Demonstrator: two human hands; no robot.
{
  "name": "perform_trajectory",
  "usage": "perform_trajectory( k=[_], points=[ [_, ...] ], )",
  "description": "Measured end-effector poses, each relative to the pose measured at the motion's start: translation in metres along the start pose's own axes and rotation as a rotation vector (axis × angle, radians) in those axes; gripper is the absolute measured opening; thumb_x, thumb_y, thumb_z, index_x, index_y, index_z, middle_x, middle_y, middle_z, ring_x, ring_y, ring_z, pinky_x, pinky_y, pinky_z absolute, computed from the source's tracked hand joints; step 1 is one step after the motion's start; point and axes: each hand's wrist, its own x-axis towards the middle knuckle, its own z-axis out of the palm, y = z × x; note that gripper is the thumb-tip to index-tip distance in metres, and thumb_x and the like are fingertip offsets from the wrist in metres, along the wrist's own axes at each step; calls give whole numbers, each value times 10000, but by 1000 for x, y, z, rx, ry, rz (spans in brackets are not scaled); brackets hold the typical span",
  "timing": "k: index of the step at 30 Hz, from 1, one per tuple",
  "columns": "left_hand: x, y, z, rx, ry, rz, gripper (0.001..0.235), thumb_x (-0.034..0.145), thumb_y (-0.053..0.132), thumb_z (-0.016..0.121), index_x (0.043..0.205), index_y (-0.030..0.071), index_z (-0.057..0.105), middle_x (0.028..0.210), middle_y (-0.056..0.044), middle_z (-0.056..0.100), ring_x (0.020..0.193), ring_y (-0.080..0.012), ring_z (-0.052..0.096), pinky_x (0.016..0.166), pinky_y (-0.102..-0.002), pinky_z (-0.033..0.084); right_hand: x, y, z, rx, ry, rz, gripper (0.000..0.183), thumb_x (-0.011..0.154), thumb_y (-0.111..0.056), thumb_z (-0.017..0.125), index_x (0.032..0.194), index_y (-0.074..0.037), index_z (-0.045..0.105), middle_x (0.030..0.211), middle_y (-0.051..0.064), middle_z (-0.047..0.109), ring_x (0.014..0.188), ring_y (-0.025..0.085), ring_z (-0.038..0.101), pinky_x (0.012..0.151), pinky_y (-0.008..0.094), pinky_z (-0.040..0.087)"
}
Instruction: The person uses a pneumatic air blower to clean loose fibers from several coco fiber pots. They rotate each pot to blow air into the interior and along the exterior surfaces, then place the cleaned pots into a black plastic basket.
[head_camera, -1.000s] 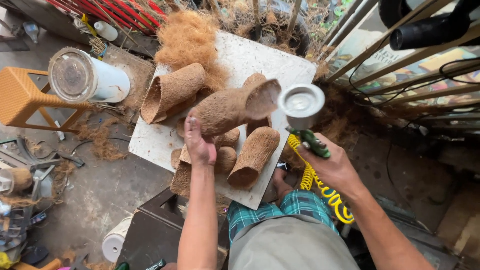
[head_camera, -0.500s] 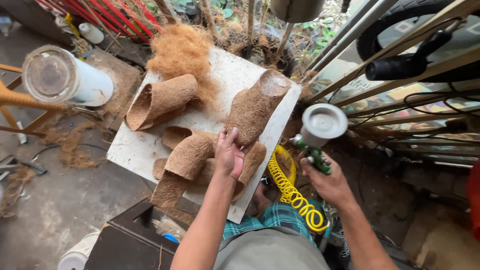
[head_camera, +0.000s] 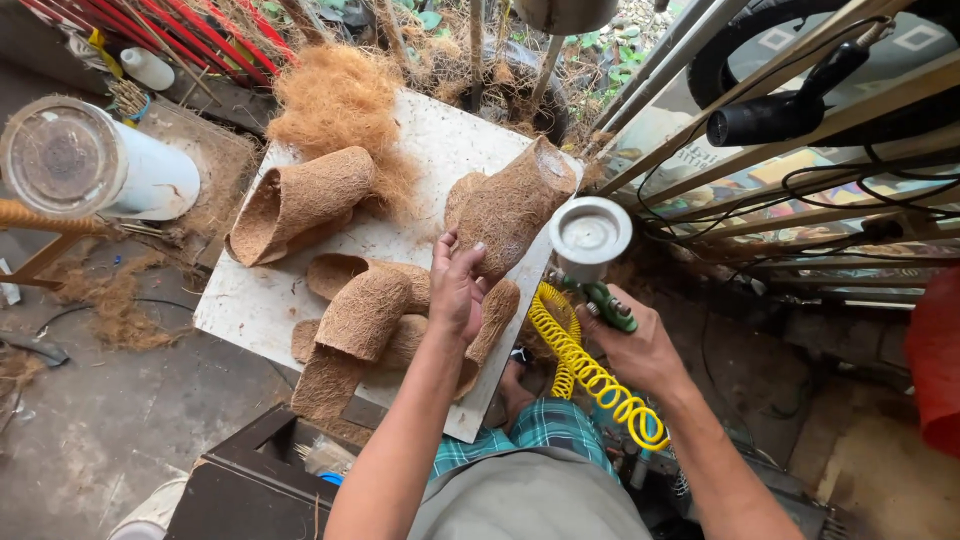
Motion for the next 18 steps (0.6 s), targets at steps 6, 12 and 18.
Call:
perform_trajectory(
  k=[6, 12, 18],
  points=[
    [-2, 4, -5, 122, -56, 50, 569, 842, 85, 713, 1342, 145, 448, 909, 5, 531, 811, -129, 597, 736, -362, 631, 5, -1, -7, -14, 64, 65, 294, 907, -354, 724, 737, -127, 644, 580, 61, 605, 626, 155, 547, 609, 297, 437],
    [5, 1, -9, 220, -101, 133, 602, 829, 98, 729, 1363, 149, 455, 1094, -14, 582, 896, -105, 584, 758, -300, 600, 10, 12, -10, 40, 129, 76, 369, 900, -428, 739, 706, -132, 635, 561, 47, 601, 578, 146, 540, 570, 286, 424],
    [15, -7, -10, 322, -153, 183, 662, 818, 64, 749, 1398, 129, 436, 1226, -86, 580, 1018, -177, 609, 817, -344, 601, -1, -21, 1, 44, 49, 32, 401, 891, -434, 744, 704, -98, 630, 565, 92, 589, 591, 185, 550, 575, 315, 418]
  ],
)
